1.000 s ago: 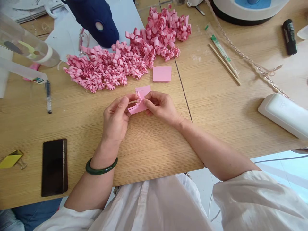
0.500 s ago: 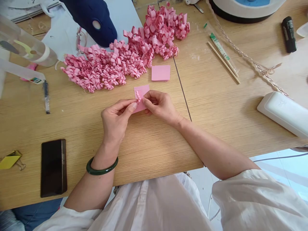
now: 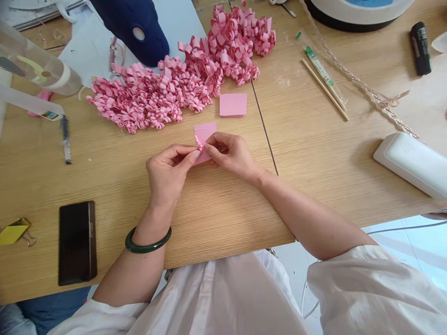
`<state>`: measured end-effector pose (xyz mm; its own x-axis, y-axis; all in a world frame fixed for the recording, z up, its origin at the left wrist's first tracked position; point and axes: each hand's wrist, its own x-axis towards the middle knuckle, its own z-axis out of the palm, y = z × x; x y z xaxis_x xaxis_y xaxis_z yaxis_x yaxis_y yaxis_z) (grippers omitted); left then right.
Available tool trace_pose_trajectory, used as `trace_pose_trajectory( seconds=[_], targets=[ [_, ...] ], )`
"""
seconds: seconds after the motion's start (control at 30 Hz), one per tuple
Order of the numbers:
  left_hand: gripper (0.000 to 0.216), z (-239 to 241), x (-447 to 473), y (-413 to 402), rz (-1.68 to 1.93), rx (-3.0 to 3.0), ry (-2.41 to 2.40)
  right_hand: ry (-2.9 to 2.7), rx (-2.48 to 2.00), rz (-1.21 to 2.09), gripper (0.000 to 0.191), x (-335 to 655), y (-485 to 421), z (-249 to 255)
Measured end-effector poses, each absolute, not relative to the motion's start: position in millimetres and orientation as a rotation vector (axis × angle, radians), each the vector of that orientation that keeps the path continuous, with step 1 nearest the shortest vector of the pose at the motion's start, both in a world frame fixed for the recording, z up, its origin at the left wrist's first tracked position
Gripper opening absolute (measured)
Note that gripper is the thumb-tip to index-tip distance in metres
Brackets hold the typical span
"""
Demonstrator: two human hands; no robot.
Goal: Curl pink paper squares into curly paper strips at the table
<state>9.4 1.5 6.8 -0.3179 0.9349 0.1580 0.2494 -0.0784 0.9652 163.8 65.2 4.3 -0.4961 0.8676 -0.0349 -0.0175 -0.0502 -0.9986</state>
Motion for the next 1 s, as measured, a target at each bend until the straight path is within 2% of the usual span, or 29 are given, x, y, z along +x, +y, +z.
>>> trace_pose_trajectory(
  seconds=[1.0],
  targets=[
    [0.018,6.3,7.7,2.3,1.435,1.183,1.518,-1.618,-0.799,1.636,0.007,166.6,64.9,6.9]
  ],
)
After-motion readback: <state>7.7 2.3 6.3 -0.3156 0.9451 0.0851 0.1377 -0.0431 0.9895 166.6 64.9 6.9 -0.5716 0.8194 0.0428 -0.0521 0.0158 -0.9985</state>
